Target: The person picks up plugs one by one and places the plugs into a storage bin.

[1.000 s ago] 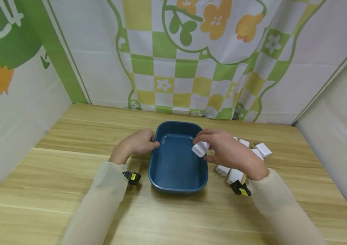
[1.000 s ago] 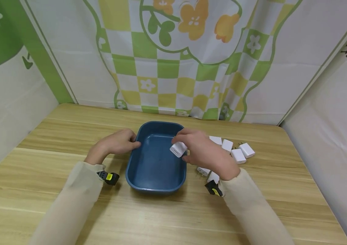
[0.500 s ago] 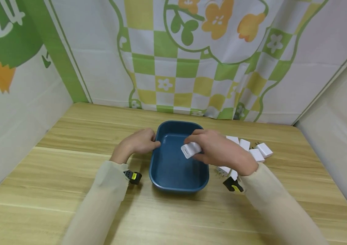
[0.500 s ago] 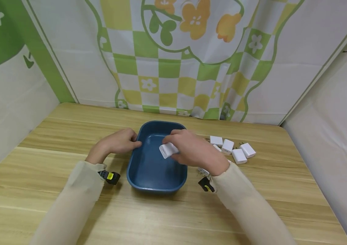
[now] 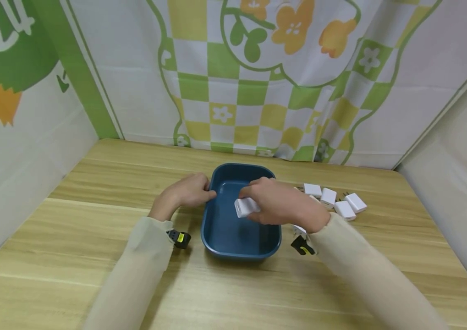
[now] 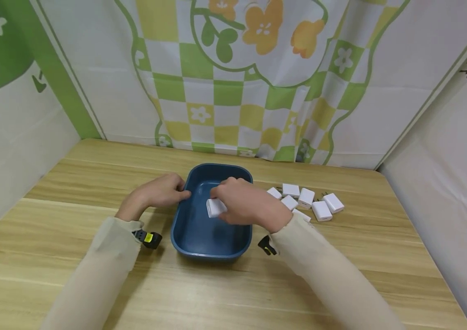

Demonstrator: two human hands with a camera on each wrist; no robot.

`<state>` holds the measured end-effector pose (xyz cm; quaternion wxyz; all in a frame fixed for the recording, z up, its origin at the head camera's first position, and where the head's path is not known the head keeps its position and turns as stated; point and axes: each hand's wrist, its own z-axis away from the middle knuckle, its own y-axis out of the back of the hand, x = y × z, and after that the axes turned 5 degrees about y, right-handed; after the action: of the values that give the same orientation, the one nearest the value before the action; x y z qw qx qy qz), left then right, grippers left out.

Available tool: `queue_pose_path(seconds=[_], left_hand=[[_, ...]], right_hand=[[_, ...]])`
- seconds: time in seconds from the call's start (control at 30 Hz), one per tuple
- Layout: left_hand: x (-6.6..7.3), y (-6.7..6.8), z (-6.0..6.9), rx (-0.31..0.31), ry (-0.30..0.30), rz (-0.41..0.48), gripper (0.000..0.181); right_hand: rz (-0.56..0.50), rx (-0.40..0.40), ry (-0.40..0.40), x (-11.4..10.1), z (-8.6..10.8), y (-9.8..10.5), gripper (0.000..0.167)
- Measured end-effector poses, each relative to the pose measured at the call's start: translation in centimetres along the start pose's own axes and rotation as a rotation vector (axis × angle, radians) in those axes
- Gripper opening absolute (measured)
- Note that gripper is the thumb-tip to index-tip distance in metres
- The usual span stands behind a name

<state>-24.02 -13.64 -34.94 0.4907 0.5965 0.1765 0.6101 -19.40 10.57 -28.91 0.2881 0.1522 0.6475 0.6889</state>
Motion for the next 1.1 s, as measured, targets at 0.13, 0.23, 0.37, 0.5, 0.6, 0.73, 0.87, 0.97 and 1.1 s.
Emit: queue_pose_path(seconds=[0.13,0.23,0.37,0.5,0.6,0.73,0.87,0.97,1.1], left_hand=[[-0.1,0.0,0.1,0.001,0.0,-0.001,0.049],[-0.1,0.0,0.1,-0.003,0.005,0.004,0.048],[-0.1,0.0,0.1,-0.01,0.008,0.01,0.048],[-0.1,0.0,0.1,-0.014,0.008,0.011,0.047],[-0.1,0.0,0.1,-0.012,0.016,0.015,0.046],[-0.1,0.0,0.2,-0.012,0.02,0.02,0.046],[0.0,0.0,0.1,-0.016,0.017,0.019,0.047],[0.0,0.0,0.2,-0.015,0.013,0.017,0.048],[0.1,0.0,0.2,-0.012,0.009,0.016,0.048]], right_hand=[[0.003,-0.038,-0.013,-0.3,-0.8,-0.3,0.04],[0.006,-0.06,-0.012,-0.6,-1.3,-0.5,0.039],[0.035,-0.079,0.005,-0.8,-1.9,-0.9,0.038],[0.062,-0.095,0.012,-1.1,-2.3,-1.3,0.039],[0.069,-0.107,0.018,-1.4,-2.7,-1.4,0.038],[0.073,-0.111,0.035,-1.8,-3.2,-1.7,0.037],[0.069,-0.127,0.048,-2.2,-3.6,-2.1,0.037],[0.063,-0.142,0.052,-2.4,-3.8,-2.3,0.036],[0.055,-0.16,0.056,-2.7,-4.0,-2.3,0.035]])
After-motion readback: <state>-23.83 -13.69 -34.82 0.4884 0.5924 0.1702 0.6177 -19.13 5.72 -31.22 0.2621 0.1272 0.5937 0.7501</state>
